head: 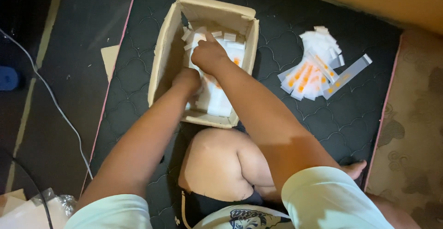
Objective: The person sits on a mat and repeatedly takes strips of stickers from a cardboard box. They fold each strip in half and place it onto a growing pile on the mat.
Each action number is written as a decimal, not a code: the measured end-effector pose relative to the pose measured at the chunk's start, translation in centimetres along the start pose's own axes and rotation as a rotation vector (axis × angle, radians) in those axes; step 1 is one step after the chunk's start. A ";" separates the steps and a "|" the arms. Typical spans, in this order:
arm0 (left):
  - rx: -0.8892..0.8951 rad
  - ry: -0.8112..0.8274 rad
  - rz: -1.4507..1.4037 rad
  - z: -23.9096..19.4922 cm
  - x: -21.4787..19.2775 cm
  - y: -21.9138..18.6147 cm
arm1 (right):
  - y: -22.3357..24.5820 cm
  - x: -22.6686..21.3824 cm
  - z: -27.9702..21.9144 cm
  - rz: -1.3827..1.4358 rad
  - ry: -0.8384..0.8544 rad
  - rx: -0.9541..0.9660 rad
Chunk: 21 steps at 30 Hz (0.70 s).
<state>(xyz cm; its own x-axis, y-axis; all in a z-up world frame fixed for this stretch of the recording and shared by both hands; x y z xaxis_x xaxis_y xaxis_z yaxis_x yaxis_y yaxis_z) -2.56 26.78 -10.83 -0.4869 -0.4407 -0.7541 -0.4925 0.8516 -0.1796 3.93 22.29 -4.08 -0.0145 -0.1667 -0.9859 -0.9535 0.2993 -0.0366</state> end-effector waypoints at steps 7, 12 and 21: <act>0.070 -0.066 -0.031 1.2 -0.5 1.1 | -0.8 -4.8 -2.4 0.015 -0.091 -0.038; 0.170 -0.056 -0.299 -7.8 -7.4 -2.1 | -4.4 -7.1 -7.0 0.198 -0.392 0.017; 0.619 -0.263 -1.109 -12.9 -10.7 -10.1 | -11.6 -14.1 -27.0 0.742 -0.431 0.372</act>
<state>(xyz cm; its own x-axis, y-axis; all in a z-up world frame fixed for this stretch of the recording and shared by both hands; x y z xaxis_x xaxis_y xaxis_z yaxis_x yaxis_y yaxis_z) -1.67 19.24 7.20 0.1536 -0.9826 -0.1043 -0.0919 0.0909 -0.9916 7.05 -4.21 14.65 -0.3966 0.5280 -0.7509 -0.5867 0.4833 0.6497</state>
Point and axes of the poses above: each hand's wrist, its own z-axis towards the middle knuckle, its own x-axis out of the palm, y = z × x, the point moved 7 cm from there along z, towards the middle knuckle, and after that the axes turned 5 degrees about -x, right-handed, at the moved point
